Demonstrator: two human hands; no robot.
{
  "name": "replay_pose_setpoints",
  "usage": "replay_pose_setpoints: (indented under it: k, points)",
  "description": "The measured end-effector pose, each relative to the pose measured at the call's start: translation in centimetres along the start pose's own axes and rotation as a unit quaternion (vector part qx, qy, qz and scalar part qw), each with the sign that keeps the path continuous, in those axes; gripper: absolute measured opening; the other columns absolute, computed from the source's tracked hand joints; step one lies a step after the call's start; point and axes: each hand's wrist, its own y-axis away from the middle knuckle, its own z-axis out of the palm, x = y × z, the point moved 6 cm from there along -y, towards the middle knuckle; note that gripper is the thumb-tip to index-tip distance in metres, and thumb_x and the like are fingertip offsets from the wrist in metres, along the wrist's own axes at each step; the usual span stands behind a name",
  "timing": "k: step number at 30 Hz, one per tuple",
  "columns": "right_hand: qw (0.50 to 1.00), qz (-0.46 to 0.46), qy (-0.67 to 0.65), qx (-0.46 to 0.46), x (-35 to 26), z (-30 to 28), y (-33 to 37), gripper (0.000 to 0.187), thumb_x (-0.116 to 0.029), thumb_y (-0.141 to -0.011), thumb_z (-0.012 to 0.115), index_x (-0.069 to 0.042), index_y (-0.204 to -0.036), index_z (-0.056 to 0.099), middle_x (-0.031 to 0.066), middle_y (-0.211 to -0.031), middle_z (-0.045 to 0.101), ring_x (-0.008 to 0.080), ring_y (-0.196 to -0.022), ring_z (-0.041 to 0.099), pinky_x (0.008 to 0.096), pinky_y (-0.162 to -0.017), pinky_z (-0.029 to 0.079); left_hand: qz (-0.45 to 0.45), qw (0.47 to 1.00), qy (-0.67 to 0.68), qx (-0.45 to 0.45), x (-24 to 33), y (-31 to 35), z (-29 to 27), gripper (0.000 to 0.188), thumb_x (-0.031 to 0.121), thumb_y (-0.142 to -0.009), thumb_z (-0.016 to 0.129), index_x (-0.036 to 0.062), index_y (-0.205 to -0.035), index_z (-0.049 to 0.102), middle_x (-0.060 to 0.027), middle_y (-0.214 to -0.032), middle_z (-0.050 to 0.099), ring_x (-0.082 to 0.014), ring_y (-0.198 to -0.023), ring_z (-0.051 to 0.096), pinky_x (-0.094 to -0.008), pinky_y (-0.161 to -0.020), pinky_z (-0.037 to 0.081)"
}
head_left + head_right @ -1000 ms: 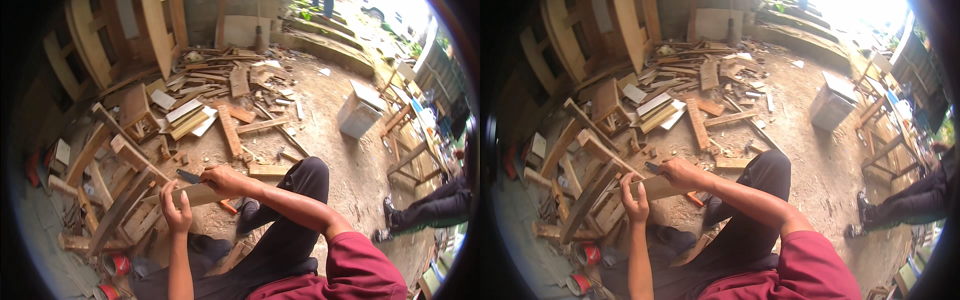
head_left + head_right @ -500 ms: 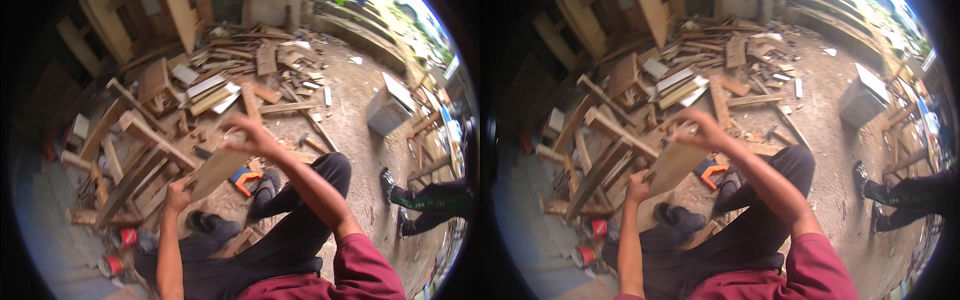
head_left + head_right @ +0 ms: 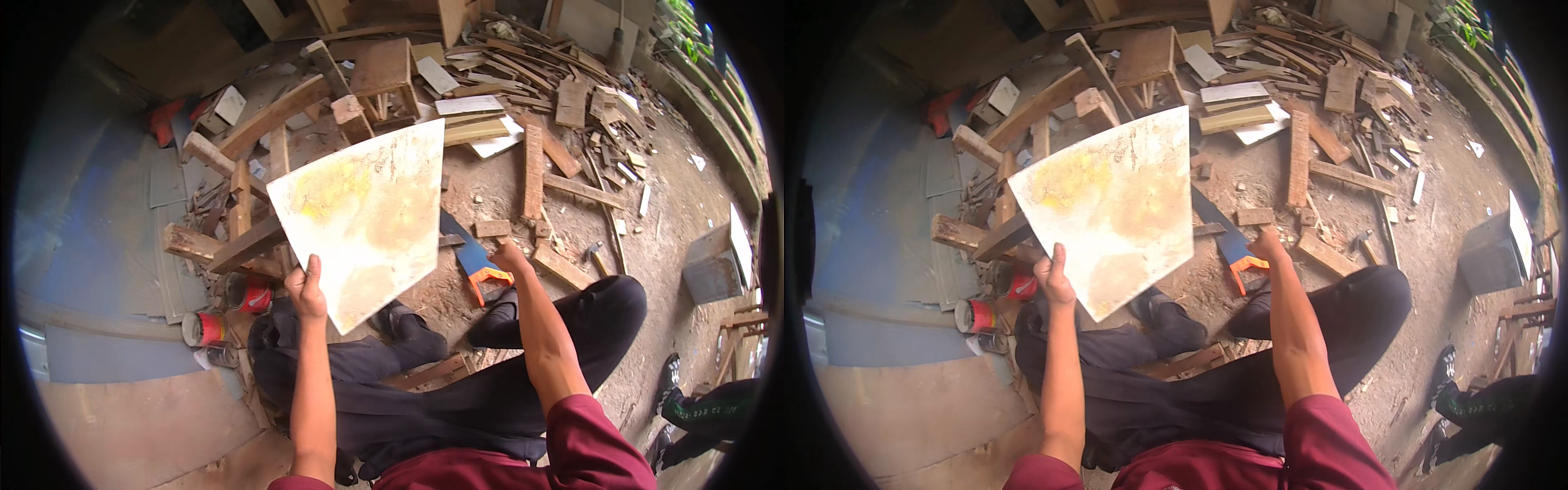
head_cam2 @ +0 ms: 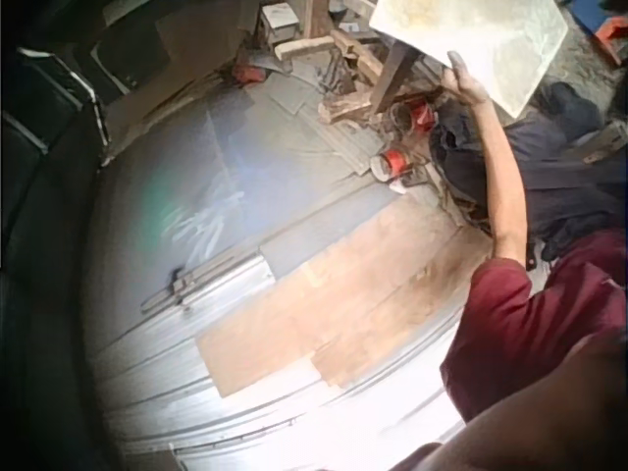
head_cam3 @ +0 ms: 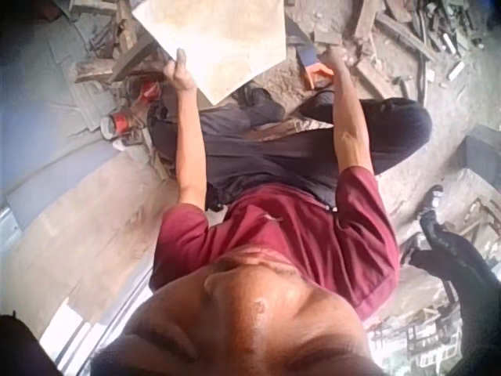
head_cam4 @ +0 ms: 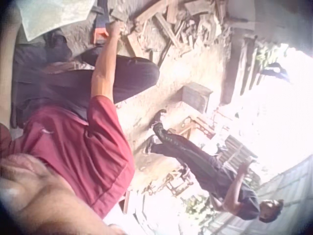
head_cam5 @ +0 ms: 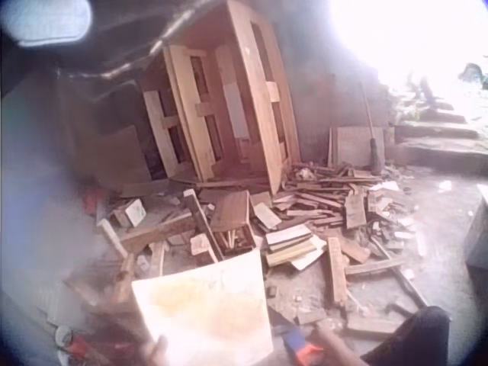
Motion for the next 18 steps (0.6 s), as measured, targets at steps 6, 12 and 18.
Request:
replay_pose_setpoints:
  k: [6, 12, 18]
  points:
    - [0.956, -0.034, -0.282, 0.073, -7.9, -4.9, -0.2, 0.058, -0.050, -0.100, 0.050, 0.003, -0.093, 0.072, 0.0139, -0.083, 0.073, 0.0220, -0.079, 0.068, 0.0359, -0.073, 0.051, -0.087, 0.987, 0.114, 0.077, -4.9, 0.3, 0.0, 0.033, 0.023, -0.097, 0.063, 0.0063, -0.070, 0.053, 0.0045, -0.073, 0.051, -0.0054, -0.072, 0.043, -0.0262, -0.067, 0.035]
    - [0.770, -0.154, -0.618, -0.036, -22.7, -15.0, 3.9, 0.066, -0.053, -0.104, 0.036, 0.005, -0.128, 0.056, 0.0122, -0.123, 0.064, 0.0177, -0.112, 0.059, 0.0318, -0.098, 0.044, -0.079, 0.991, 0.097, 0.043, -5.5, 0.7, 1.6, 0.041, 0.026, -0.099, 0.060, 0.0078, -0.065, 0.047, 0.0075, -0.067, 0.044, -0.0035, -0.066, 0.035, -0.0270, -0.060, 0.028]
    - [0.721, -0.172, -0.662, 0.111, -22.0, -15.4, 4.9, 0.042, -0.038, -0.106, 0.043, -0.003, -0.121, 0.058, 0.0075, -0.116, 0.062, 0.0180, -0.109, 0.056, 0.0376, -0.103, 0.040, -0.111, 0.993, 0.028, 0.000, -8.3, 0.2, 3.8, 0.062, 0.054, -0.104, 0.036, -0.0044, -0.108, 0.058, -0.0106, -0.108, 0.060, -0.0182, -0.103, 0.054, -0.0304, -0.093, 0.041]
